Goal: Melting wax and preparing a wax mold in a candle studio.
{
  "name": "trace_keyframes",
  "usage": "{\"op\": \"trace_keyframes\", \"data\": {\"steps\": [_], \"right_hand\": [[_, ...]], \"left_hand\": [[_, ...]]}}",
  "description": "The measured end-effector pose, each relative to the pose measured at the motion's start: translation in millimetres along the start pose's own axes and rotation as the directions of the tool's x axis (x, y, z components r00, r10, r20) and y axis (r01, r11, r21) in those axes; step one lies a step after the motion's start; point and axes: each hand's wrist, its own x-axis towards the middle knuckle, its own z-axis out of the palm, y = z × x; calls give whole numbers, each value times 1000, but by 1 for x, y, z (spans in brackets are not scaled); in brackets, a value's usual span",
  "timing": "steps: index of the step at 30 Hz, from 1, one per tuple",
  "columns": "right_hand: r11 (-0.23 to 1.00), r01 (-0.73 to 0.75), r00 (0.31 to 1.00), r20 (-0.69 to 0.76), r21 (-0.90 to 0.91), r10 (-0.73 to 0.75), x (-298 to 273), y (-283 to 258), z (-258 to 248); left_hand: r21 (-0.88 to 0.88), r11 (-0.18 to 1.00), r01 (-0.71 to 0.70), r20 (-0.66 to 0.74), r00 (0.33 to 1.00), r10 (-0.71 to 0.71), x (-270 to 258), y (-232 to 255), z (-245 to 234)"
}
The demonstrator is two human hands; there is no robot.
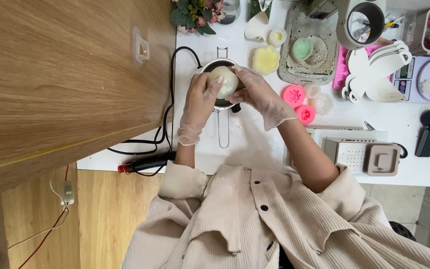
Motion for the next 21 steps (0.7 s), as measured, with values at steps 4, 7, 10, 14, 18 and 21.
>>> {"op": "trace_keyframes", "data": {"steps": [4,7,10,14,18,21], "right_hand": [[998,66,998,-12,22,-65,6,-4,-4],[993,106,993,-39,-43,-107,11,-1,-7],[980,179,983,-17,-89,-181,11,-3,-9],[952,303,950,99,-46,-298,-5,-13,-6],[925,342,938,127,-165,-324,-15,-22,-6],[965,198,979,76,-170,-187,-2,-22,-17]], "left_hand": [[-3,989,-150,5,989,150,2,0,0],[-159,987,-13,-48,999,6,3,9,5],[-280,933,225,-19,971,-240,6,10,8],[-326,827,458,135,888,-439,7,3,9],[-531,697,482,211,872,-443,15,-5,10],[-527,703,477,224,876,-426,16,-2,8]]}}
